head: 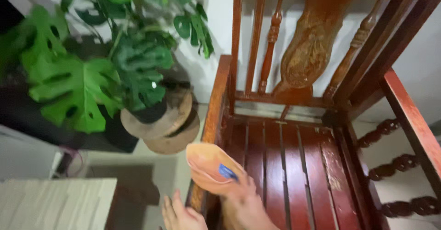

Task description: The person wipes the armrest, seat, and backrest of a wooden chair using a cloth. The person moves the cloth along the carved details and slats of the chair, focusing on removing dust or residue from the surfaces.

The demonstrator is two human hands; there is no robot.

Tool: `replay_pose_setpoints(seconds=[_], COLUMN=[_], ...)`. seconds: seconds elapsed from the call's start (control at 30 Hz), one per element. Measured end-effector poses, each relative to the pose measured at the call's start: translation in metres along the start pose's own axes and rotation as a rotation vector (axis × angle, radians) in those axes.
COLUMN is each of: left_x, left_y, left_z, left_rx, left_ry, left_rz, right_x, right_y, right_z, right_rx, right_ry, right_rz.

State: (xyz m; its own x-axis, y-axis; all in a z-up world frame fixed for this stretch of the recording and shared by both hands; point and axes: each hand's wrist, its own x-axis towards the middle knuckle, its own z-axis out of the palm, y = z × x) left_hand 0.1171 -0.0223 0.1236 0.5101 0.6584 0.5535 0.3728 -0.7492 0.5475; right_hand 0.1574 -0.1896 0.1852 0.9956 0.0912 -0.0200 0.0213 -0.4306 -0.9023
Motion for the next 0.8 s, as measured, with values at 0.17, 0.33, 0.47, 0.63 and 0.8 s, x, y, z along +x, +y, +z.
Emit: replay_pose_setpoints(seconds=[0.17, 0.33, 0.47, 0.63, 0.8], left_x=[0.023, 0.096, 0.133, 0.152, 0.161], left_y=[0.001, 0.070, 0.111, 0.143, 0.164], left_z=[-0.002, -0.006, 0.014, 0.031, 0.063], left_rx=[-0.027, -0.314, -0.345, 0.057, 0.150], left_ry=[-0.194, -0.448, -0.451, -0.680, -0.897], left_rz=[-0.043, 0.088, 0.259, 0.367, 0.113], right_x=[0.062, 0.103, 0.070, 0.058, 0.109], right_y=[-0.005, -0.062, -0.036, 0.049, 0.115], right_z=[-0.033, 0.037, 0.029, -0.016, -0.041], right_rx=[0.520, 0.875, 0.010, 0.118, 0.722], right_ry=[0.286, 0.081, 0.041, -0.170, 0.079], right_rz=[0.334, -0.276, -0.618, -0.163, 0.360])
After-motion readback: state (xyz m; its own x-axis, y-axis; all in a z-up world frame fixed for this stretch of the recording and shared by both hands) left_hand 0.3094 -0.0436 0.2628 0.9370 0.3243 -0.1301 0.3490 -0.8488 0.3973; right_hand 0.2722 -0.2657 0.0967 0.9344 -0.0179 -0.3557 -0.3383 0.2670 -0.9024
